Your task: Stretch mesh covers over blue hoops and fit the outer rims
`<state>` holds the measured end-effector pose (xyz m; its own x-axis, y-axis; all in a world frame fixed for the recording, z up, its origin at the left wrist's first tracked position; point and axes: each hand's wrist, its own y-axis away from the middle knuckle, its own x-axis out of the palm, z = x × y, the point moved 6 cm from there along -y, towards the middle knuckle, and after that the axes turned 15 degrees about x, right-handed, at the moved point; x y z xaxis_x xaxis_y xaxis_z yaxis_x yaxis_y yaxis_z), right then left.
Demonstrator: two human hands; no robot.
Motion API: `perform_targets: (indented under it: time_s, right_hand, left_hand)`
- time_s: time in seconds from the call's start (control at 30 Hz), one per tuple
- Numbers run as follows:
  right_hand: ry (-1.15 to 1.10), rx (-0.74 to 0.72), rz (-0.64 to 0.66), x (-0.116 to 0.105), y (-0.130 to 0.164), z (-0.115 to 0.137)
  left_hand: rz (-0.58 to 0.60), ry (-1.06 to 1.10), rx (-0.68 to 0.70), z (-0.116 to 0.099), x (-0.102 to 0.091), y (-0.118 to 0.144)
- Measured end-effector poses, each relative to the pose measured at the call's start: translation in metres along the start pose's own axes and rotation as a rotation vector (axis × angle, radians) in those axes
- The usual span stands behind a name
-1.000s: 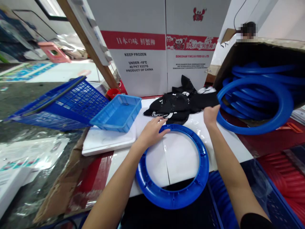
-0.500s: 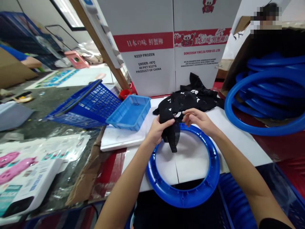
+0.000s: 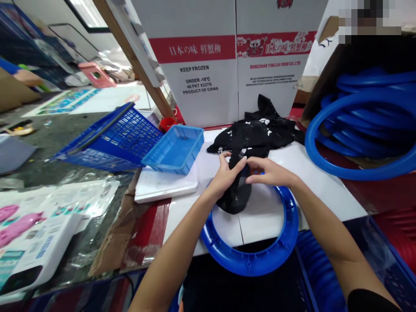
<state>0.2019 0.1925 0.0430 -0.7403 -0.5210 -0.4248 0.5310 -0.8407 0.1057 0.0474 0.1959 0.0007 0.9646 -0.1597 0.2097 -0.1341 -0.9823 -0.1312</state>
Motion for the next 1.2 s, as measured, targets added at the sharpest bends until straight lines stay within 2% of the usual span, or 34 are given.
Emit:
perform_targets:
  time_s: [0.07, 0.1, 0.13, 0.23, 0.27, 0.3, 0.33, 0.37, 0.47, 0.5, 0.53, 0.57, 0.6, 0.63, 0.67, 0.73, 0.8, 0.83, 0.87, 0.9, 0.97, 1.03, 1.13, 1.2]
  right_hand:
    - [0.04, 0.031, 0.001, 0.008, -0.003, -0.003]
    - [-0.008, 0.042, -0.023, 0.005, -0.003, -0.005]
    - [-0.101, 0.041, -0.069, -0.004, -0.002, -0.006]
    - [-0.458, -0.037, -0.33, -0.046, 0.013, -0.01]
    - [-0.545, -0.064, -0.367, -0.056, 0.019, -0.011]
    - [-0.603, -0.086, -0.337, -0.06, 0.022, -0.01]
    - [-0.622, -0.102, -0.229, -0.057, 0.023, -0.007]
    - [-0.598, -0.122, -0.043, -0.047, 0.023, 0.0]
    - [-0.334, -0.255, 0.694, 0.006, 0.035, 0.023]
    - [-0.242, -0.292, 0.875, 0.019, 0.042, 0.027]
    - [-0.177, -0.305, 0.98, 0.029, 0.046, 0.028]
    - [-0.148, -0.289, 0.999, 0.034, 0.046, 0.028]
    - [-0.154, -0.242, 0.94, 0.035, 0.041, 0.025]
    - [-0.191, -0.18, 0.811, 0.031, 0.032, 0.021]
    - [-0.242, -0.118, 0.63, 0.024, 0.022, 0.015]
    - [-0.334, -0.002, 0.173, 0.001, 0.006, -0.002]
    - [-0.268, 0.079, -0.258, -0.02, -0.001, -0.021]
    - [-0.145, 0.099, -0.389, -0.024, -0.003, -0.026]
    - [0.022, 0.109, -0.446, -0.024, -0.007, -0.029]
    - [0.2, 0.11, -0.44, -0.02, -0.011, -0.032]
    - [0.503, 0.115, -0.324, -0.006, -0.018, -0.038]
    - [0.677, 0.154, -0.214, 0.004, -0.02, -0.046]
    - [0.71, 0.145, -0.246, 0.008, -0.019, -0.042]
    - [0.53, 0.046, -0.258, 0.01, -0.014, -0.028]
  left_hand:
    - [0.038, 0.049, -0.096, 0.005, 0.002, 0.003]
    - [0.056, 0.092, -0.099, 0.003, 0.001, 0.003]
    - [0.071, 0.139, -0.079, -0.001, 0.0, 0.002]
    - [0.162, 0.208, 0.012, -0.017, -0.007, -0.002]
    - [0.215, 0.181, 0.036, -0.022, -0.008, -0.003]
    - [0.275, 0.132, 0.059, -0.025, -0.009, -0.004]
    - [0.338, 0.068, 0.085, -0.027, -0.01, -0.005]
    - [0.398, -0.003, 0.114, -0.028, -0.009, -0.006]
    - [0.518, -0.205, 0.205, -0.027, -0.008, -0.008]
    - [0.534, -0.221, 0.237, -0.027, -0.006, -0.008]
    - [0.544, -0.189, 0.264, -0.028, -0.005, -0.007]
    - [0.551, -0.111, 0.278, -0.029, -0.002, -0.006]
    - [0.556, 0.002, 0.277, -0.031, 0.001, -0.003]
    - [0.561, 0.13, 0.263, -0.033, 0.005, 0.0]
    - [0.567, 0.253, 0.246, -0.035, 0.009, 0.004]
    - [0.518, 0.449, 0.226, -0.043, 0.013, 0.011]
    - [0.373, 0.568, 0.222, -0.049, 0.01, 0.012]
    - [0.287, 0.609, 0.217, -0.052, 0.006, 0.012]
    - [0.208, 0.643, 0.217, -0.055, 0.001, 0.012]
    - [0.153, 0.672, 0.226, -0.057, -0.003, 0.011]
    - [0.125, 0.706, 0.254, -0.062, -0.007, 0.01]
    - [0.12, 0.704, 0.292, -0.063, -0.008, 0.011]
    - [0.105, 0.675, 0.362, -0.056, -0.005, 0.013]
    - [0.145, 0.643, 0.406, -0.052, 0.001, 0.015]
